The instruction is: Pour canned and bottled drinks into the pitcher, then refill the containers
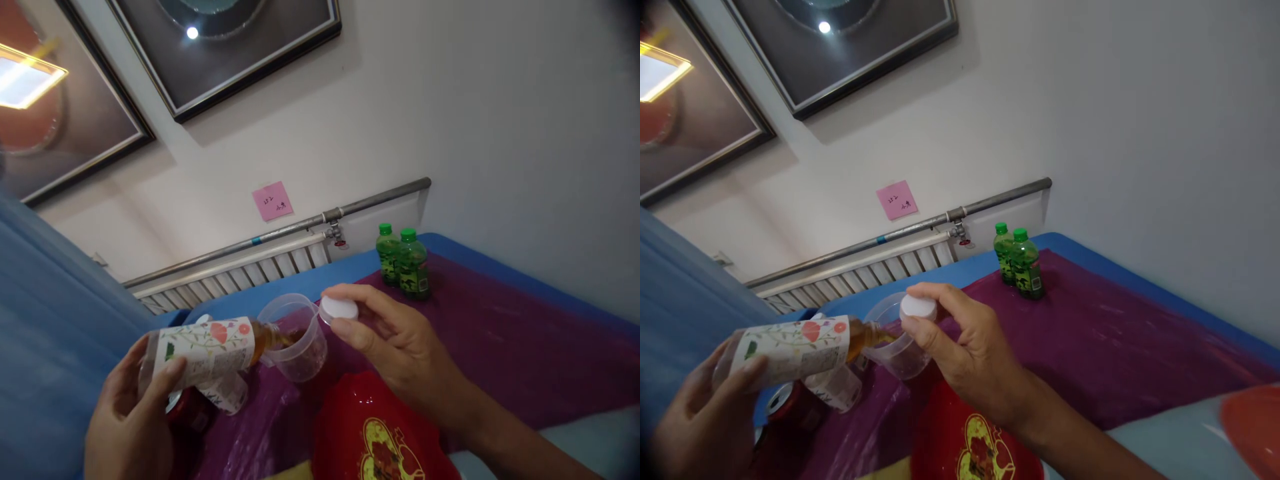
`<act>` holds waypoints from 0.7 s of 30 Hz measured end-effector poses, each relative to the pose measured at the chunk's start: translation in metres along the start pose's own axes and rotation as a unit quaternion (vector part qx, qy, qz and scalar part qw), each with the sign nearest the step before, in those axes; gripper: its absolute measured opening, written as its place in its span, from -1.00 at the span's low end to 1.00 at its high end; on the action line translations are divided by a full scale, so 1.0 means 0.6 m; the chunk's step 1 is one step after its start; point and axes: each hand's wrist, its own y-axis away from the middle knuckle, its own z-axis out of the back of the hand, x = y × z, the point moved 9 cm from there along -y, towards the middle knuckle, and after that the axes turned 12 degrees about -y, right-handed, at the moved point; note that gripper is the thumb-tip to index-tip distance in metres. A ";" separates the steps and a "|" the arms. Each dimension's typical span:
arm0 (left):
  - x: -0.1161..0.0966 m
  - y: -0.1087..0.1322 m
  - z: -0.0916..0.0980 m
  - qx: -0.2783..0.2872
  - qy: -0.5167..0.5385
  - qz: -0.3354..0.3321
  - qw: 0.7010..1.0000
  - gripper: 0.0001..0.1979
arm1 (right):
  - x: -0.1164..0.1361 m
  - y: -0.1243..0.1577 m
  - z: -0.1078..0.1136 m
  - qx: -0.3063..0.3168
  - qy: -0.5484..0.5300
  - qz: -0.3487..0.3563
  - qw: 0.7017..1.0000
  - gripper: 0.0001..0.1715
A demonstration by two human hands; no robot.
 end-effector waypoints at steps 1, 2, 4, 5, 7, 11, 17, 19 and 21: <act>-0.019 0.006 -0.005 -0.009 -0.009 0.002 1.000 -0.31 | 0.003 -0.001 -0.002 0.007 0.007 0.008 1.000 -0.72; -0.038 0.012 -0.011 -0.013 -0.015 0.002 1.000 -0.32 | 0.007 -0.002 -0.004 0.012 0.015 0.017 1.000 -0.72; -0.069 0.021 -0.024 -0.011 -0.026 -0.005 1.000 -0.30 | 0.015 -0.004 -0.005 0.017 0.035 0.030 0.999 -0.74; -0.081 0.024 -0.028 -0.012 -0.032 -0.012 0.999 -0.29 | 0.019 -0.004 -0.005 0.017 0.044 0.034 0.998 -0.75; -0.094 0.027 -0.036 -0.002 -0.043 -0.017 0.999 -0.28 | 0.024 -0.005 -0.002 0.014 0.061 0.042 0.997 -0.76; -0.096 0.024 -0.044 0.007 -0.036 -0.020 0.999 -0.30 | 0.030 -0.004 -0.001 0.015 0.086 0.067 0.994 -0.75; -0.105 0.024 -0.053 0.015 -0.018 -0.039 0.999 -0.31 | 0.026 -0.005 -0.007 0.027 0.116 0.071 0.990 -0.73; -0.109 0.025 -0.052 0.015 -0.032 -0.044 0.998 -0.32 | 0.022 -0.004 -0.008 0.026 0.128 0.067 0.989 -0.69; -0.108 0.023 -0.048 0.018 -0.050 -0.048 0.997 -0.30 | 0.016 -0.003 -0.008 0.025 0.139 0.054 0.988 -0.63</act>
